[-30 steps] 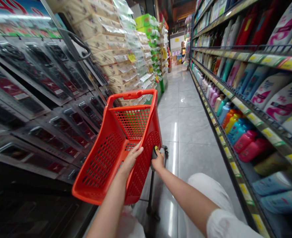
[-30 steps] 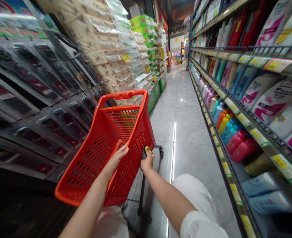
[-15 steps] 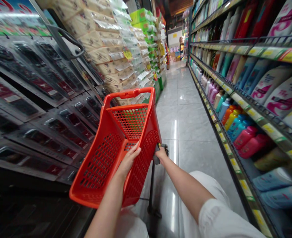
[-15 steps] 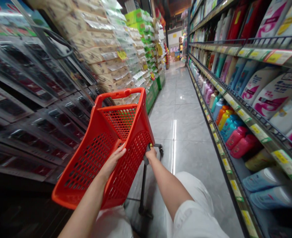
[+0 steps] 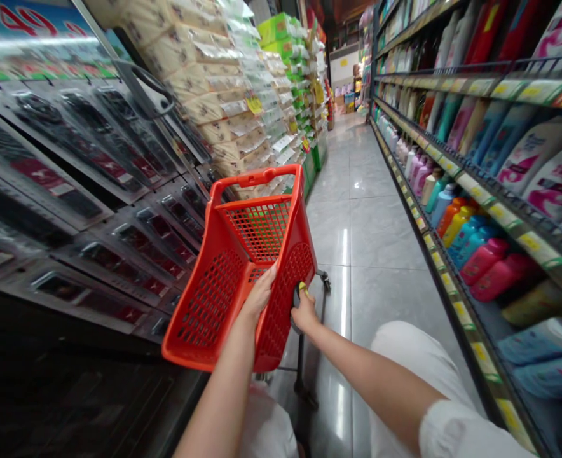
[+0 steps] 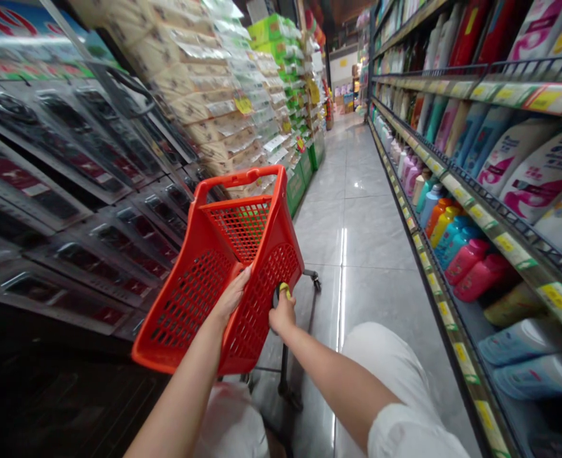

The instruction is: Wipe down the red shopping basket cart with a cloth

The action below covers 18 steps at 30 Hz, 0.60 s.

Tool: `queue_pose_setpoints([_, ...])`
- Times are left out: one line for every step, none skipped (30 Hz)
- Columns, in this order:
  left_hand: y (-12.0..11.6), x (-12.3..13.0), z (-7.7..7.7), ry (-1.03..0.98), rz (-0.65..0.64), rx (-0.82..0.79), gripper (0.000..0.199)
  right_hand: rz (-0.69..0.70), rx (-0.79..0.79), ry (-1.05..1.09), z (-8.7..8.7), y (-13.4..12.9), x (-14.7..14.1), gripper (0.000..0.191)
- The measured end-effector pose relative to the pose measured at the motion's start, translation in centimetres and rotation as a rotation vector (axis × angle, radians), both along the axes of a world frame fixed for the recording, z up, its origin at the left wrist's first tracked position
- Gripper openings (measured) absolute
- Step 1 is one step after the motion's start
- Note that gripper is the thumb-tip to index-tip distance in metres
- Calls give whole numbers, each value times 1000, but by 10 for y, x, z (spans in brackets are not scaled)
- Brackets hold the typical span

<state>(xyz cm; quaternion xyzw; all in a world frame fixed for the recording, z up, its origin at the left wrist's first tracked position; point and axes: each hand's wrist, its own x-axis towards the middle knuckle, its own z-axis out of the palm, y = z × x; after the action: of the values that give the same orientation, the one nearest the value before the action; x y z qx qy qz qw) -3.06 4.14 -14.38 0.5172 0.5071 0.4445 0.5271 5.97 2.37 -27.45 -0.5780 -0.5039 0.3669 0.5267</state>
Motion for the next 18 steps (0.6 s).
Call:
queue_pose_setpoints([1, -1, -2, 2, 2, -3, 74, 1, -52, 21, 1, 0, -1, 76])
queue_pose_setpoints([2, -2, -3, 2, 4, -7, 74, -1, -68, 47, 7, 0, -2, 75])
queue_pose_setpoints([4, -3, -5, 0, 4, -10, 74, 4, -41, 72, 15, 1, -1, 73])
queue_pose_setpoints([5, -3, -7, -1, 7, -12, 74, 26, 33, 84, 25, 2, 2, 71])
queue_pose_setpoints([6, -3, -8, 1, 13, -12, 72, 59, 121, 84, 33, 1, 5, 69])
queue_pose_setpoints([8, -3, -9, 7, 23, -8, 70, 101, 199, 74, 40, -1, 9, 68])
queue_pose_setpoints([9, -3, -10, 16, 33, -2, 68, 141, 250, 56, 42, -4, 12, 68])
queue_pose_setpoints([10, -3, -11, 24, 39, 5, 66, 171, 264, 35, 40, -9, 14, 69])
queue_pose_setpoints([11, -2, -11, 31, 39, 12, 65, 186, 238, 17, 35, -15, 14, 72])
queue_pose_setpoints([12, -2, -11, 37, 36, 20, 65, 191, 178, 6, 27, -21, 14, 75])
queue_pose_setpoints([12, -2, -10, 38, 28, 27, 66, 190, 96, 2, 19, -27, 12, 78])
queue_pose_setpoints([13, -2, -10, 33, 17, 32, 66, 187, 11, 5, 12, -32, 9, 80])
queue_pose_setpoints([14, -1, -10, 23, 9, 37, 66, 181, -56, 14, 9, -36, 6, 81])
queue_pose_setpoints([15, -1, -10, 14, 5, 43, 66, 176, -86, 26, 9, -39, 4, 81])
queue_pose_setpoints([16, 0, -10, 7, 8, 49, 66, 175, -72, 40, 14, -40, 3, 80])
queue_pose_setpoints([18, 1, -10, 8, 16, 53, 66, 181, -18, 54, 22, -42, 4, 79])
queue_pose_setpoints([19, 2, -10, 17, 28, 56, 66, 194, 60, 66, 31, -43, 5, 77])
queue_pose_setpoints([21, 3, -10, 32, 39, 57, 66, 215, 142, 75, 39, -45, 6, 74])
